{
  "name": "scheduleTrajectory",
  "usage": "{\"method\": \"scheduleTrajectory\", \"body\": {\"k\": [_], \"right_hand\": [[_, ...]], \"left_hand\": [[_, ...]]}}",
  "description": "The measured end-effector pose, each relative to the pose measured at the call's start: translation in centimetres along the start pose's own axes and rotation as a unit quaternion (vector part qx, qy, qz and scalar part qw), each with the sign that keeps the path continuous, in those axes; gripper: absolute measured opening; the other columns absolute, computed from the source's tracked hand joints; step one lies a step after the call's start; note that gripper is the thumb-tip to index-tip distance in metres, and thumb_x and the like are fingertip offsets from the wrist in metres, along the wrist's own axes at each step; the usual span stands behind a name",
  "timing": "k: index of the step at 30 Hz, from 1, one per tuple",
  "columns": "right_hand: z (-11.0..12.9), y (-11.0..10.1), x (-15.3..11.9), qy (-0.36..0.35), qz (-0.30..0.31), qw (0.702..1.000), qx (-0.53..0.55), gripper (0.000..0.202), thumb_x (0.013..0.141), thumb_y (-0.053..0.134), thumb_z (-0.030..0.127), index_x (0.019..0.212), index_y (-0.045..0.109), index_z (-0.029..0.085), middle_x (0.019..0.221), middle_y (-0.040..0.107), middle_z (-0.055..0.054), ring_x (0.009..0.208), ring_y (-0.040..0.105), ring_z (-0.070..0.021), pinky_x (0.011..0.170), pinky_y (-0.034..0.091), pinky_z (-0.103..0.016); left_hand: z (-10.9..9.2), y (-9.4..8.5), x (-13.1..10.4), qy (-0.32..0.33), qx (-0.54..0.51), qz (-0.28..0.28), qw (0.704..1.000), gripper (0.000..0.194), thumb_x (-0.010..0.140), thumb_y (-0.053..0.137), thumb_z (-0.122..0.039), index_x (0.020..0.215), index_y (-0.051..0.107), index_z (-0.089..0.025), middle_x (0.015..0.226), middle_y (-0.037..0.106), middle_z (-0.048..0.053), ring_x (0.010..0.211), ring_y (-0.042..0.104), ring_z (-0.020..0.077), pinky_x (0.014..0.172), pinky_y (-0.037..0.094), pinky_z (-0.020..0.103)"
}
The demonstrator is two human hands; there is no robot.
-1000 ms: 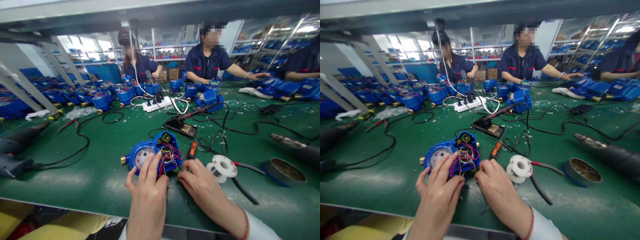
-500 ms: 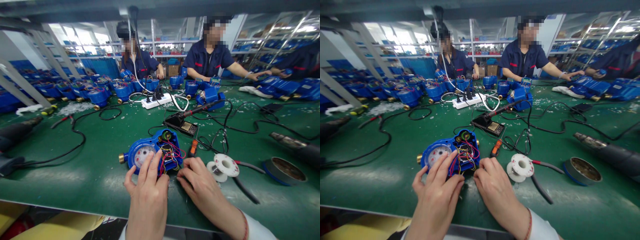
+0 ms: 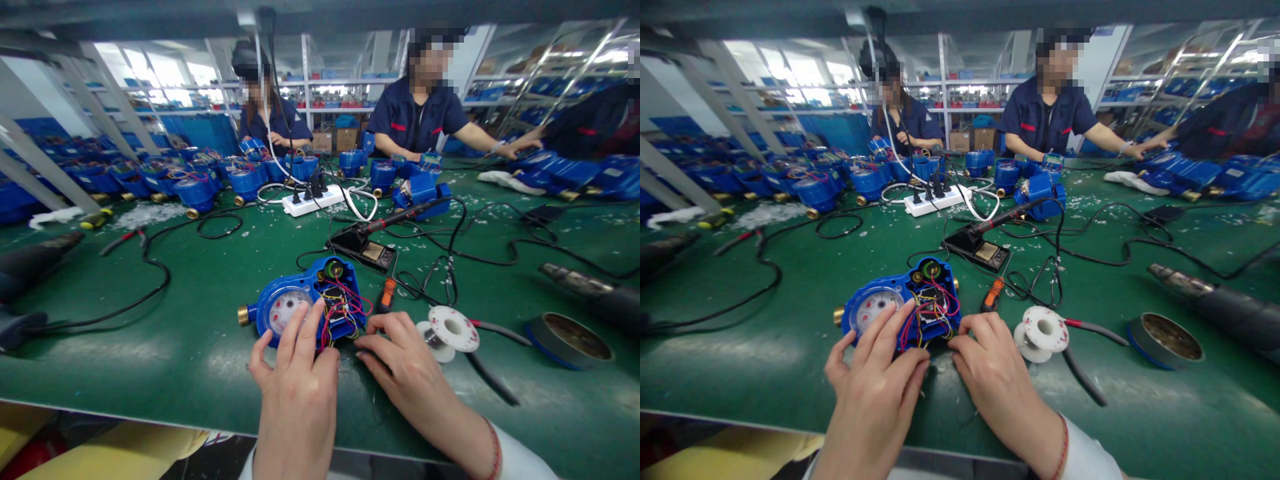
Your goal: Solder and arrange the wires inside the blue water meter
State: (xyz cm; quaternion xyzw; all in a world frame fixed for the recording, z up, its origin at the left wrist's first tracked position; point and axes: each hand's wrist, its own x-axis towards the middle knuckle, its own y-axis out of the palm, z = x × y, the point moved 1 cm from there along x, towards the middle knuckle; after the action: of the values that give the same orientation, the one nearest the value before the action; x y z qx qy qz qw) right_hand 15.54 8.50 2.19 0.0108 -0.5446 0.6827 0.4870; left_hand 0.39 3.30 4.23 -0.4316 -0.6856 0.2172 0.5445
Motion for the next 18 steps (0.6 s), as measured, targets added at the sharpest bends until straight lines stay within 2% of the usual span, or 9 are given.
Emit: {"method": "scheduleTrajectory", "body": {"k": [4,10,13,18], "right_hand": [[0.0,-0.5,0.0,-0.003,0.018,1.000,0.002,0.025,0.081,0.061,0.000,0.102,0.057,0.013,0.104,0.049,-0.009,0.096,0.043,-0.0256,0.080,0.043,-0.042],[0.0,-1.4,-0.5,-0.006,0.030,0.999,0.010,0.029,0.088,0.055,0.006,0.114,0.052,0.017,0.108,0.046,-0.009,0.098,0.042,-0.0246,0.082,0.042,-0.041],[-0.1,-1.8,-0.7,0.023,0.022,0.997,0.065,0.022,0.092,0.050,0.010,0.112,0.053,0.020,0.105,0.048,-0.006,0.098,0.046,-0.0206,0.082,0.042,-0.034],[-0.3,-1.3,-0.5,0.103,0.035,0.977,0.183,0.020,0.095,0.047,0.012,0.106,0.058,0.024,0.098,0.063,0.002,0.088,0.059,-0.0113,0.077,0.046,-0.022]], "left_hand": [[-0.1,0.0,0.0,-0.003,-0.002,0.000,1.000,0.011,0.081,0.062,-0.016,0.075,0.063,-0.025,0.137,0.052,0.001,0.126,0.046,0.0253,0.103,0.017,0.050],[-0.1,0.0,0.1,-0.001,-0.006,-0.004,1.000,0.012,0.080,0.063,-0.014,0.075,0.063,-0.025,0.136,0.053,0.003,0.126,0.046,0.0251,0.102,0.017,0.049],[-0.1,-0.1,0.1,-0.008,-0.016,-0.002,1.000,0.012,0.077,0.066,-0.014,0.074,0.063,-0.025,0.136,0.052,0.003,0.126,0.046,0.0255,0.102,0.016,0.049],[-0.1,-0.1,0.1,-0.004,-0.012,-0.011,1.000,0.014,0.081,0.063,-0.014,0.071,0.063,-0.024,0.136,0.053,0.003,0.125,0.048,0.0260,0.101,0.017,0.048]]}}
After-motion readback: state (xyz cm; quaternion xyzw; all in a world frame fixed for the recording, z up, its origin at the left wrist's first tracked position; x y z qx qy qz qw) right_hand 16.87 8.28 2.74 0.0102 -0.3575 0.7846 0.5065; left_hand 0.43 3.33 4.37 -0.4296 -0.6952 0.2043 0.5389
